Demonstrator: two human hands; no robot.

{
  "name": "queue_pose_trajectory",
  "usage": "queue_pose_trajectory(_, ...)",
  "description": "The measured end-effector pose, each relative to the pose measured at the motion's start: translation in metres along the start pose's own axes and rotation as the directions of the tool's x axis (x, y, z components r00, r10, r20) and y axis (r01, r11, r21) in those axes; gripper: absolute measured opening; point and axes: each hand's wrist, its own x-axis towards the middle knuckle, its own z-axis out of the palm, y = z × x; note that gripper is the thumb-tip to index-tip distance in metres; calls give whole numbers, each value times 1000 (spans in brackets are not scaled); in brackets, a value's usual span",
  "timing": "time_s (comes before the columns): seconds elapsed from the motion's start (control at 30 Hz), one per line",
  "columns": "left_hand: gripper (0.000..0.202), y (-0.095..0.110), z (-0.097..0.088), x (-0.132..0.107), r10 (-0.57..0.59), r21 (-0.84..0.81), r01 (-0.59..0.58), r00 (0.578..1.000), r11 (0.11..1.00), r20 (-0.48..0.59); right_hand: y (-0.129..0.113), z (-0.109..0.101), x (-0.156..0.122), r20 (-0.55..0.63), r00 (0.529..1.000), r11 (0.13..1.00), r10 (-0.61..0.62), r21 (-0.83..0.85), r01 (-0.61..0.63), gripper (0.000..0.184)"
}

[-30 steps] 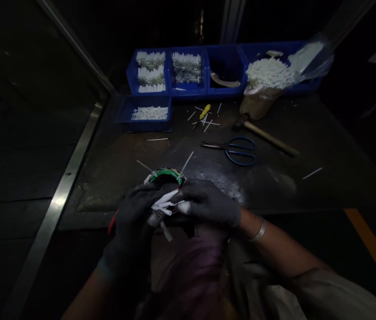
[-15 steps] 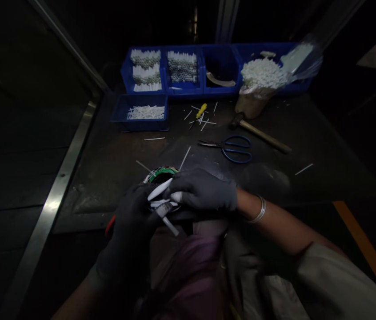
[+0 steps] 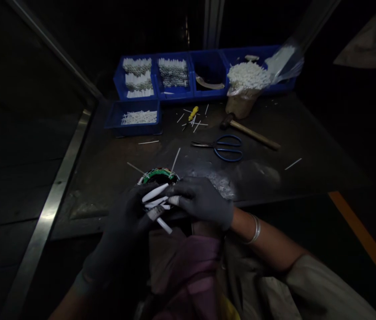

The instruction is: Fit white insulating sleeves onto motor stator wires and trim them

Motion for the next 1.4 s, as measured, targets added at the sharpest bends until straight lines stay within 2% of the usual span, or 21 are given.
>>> queue_pose_trajectory(0.07,39,3,0,1,-40,-17,40,999,999,-14,0,-4,3,-24,996,997,80,-7,-81,11)
queue_pose_trajectory(0.17,31,6,2,2,-39,-3,39,999,999,-11,6,-4,7,-101,980,984,173,-33,-177,23)
queue_pose_trajectory(0.23,21,7,5,3,4,49,-3,999,999,-32,15,-2,8,-105,987,992,119,-36,-124,19)
queue_pose_trajectory(0.3,11,8,9,2,63,127,-54,996,990,-68,24,0,7,-79,997,999,11,-43,-15,10)
queue_pose_trajectory(0.37,11,8,11,1,122,207,-101,988,973,-91,29,-3,8,-16,997,995,-77,-72,75,15)
queue_pose_trajectory(0.43,12,7,9,-1,180,274,-151,980,950,-83,27,-11,14,106,986,984,-128,-108,139,17)
queue_pose_trajectory(0.5,16,1,5,-2,268,293,-246,963,924,-37,22,-21,27,259,957,972,-131,-158,176,14)
queue_pose_trajectory(0.6,29,-12,-3,-2,426,242,-431,902,870,73,14,-30,46,409,909,955,-73,-235,183,5)
queue_pose_trajectory(0.67,32,-17,-7,-2,444,203,-460,888,864,121,16,-30,48,369,927,963,-61,-224,152,3)
queue_pose_trajectory(0.77,31,-17,-8,-4,326,142,-342,937,929,128,28,-26,31,185,982,999,-39,-18,43,8)
queue_pose_trajectory(0.83,31,-12,-7,-5,256,104,-268,960,958,113,36,-20,10,104,995,990,7,140,-21,11)
queue_pose_trajectory(0.9,30,-9,-6,-7,226,74,-235,968,969,105,41,-12,-10,47,999,986,0,168,-8,13)
queue_pose_trajectory(1.03,31,-5,-7,-8,185,32,-189,978,982,100,35,10,-28,-89,989,993,-117,19,119,14)
queue_pose_trajectory(1.2,31,-4,-9,-6,191,-5,-191,978,981,77,16,25,-23,-236,971,999,-38,9,42,9)
queue_pose_trajectory(1.3,31,-3,-9,-5,166,-42,-163,984,986,64,8,26,-23,-195,980,991,-49,-132,23,15)
queue_pose_trajectory(1.4,29,-2,-9,-5,133,-75,-131,991,989,25,8,24,-27,-58,993,932,-106,-355,78,18)
